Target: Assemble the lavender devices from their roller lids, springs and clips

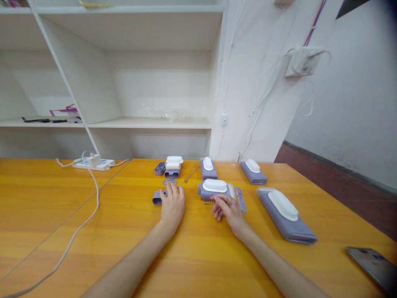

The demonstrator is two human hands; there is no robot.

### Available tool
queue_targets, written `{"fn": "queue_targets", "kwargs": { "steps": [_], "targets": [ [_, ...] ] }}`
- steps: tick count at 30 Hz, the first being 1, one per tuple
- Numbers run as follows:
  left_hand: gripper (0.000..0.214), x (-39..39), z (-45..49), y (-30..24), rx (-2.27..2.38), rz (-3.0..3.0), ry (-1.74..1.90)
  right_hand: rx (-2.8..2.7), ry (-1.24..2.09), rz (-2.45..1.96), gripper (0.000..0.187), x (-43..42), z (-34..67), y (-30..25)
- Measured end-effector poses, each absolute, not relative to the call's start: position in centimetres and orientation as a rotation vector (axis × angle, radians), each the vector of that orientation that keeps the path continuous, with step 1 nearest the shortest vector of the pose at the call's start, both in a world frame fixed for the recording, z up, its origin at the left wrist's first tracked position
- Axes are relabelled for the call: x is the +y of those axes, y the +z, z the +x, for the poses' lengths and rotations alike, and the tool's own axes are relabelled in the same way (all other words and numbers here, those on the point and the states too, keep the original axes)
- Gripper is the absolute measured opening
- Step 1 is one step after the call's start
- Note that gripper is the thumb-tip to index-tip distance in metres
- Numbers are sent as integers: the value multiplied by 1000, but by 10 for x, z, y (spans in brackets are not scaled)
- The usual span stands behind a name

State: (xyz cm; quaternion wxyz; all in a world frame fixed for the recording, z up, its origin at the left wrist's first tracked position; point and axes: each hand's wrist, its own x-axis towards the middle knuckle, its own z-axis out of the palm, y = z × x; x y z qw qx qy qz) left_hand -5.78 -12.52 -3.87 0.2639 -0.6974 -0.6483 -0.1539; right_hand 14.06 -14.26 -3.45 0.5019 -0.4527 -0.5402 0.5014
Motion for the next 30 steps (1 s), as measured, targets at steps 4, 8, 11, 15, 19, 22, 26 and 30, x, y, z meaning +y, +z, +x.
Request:
{"fn": "queue_targets", "kwargs": {
  "steps": [4, 8, 11, 15, 19, 22, 26, 30],
  "targets": [
    [30, -139, -37, -41, -1445, -2207, -572, -1231, 1101, -1103, 31, -142, 142, -37],
    [31, -154, -27, -34, -932, -2629, -713, -1106, 1038, -1084, 32, -139, 146, -43],
    [36, -159, -30, -25, -930, -2751, -752, -1066, 1068, -1058, 35, -138, 146, -46],
    [38, -156, -37, -18, -1119, -2737, -806, -1044, 1084, -1047, 31, -137, 145, -47],
    [45, -152, -36, -19, -1279, -2642, -764, -1042, 1067, -1034, 31, -138, 143, -44],
    [50, -148, -35, -26, -1416, -2525, -758, -1074, 1062, -1031, 35, -139, 143, -41],
    [49, -140, -37, -39, -1553, -2440, -879, -1085, 1092, -1013, 31, -140, 143, -41],
    [47, -137, -41, -45, -1624, -2501, -1066, -1056, 1152, -1010, 33, -140, 142, -40]
  ]
}}
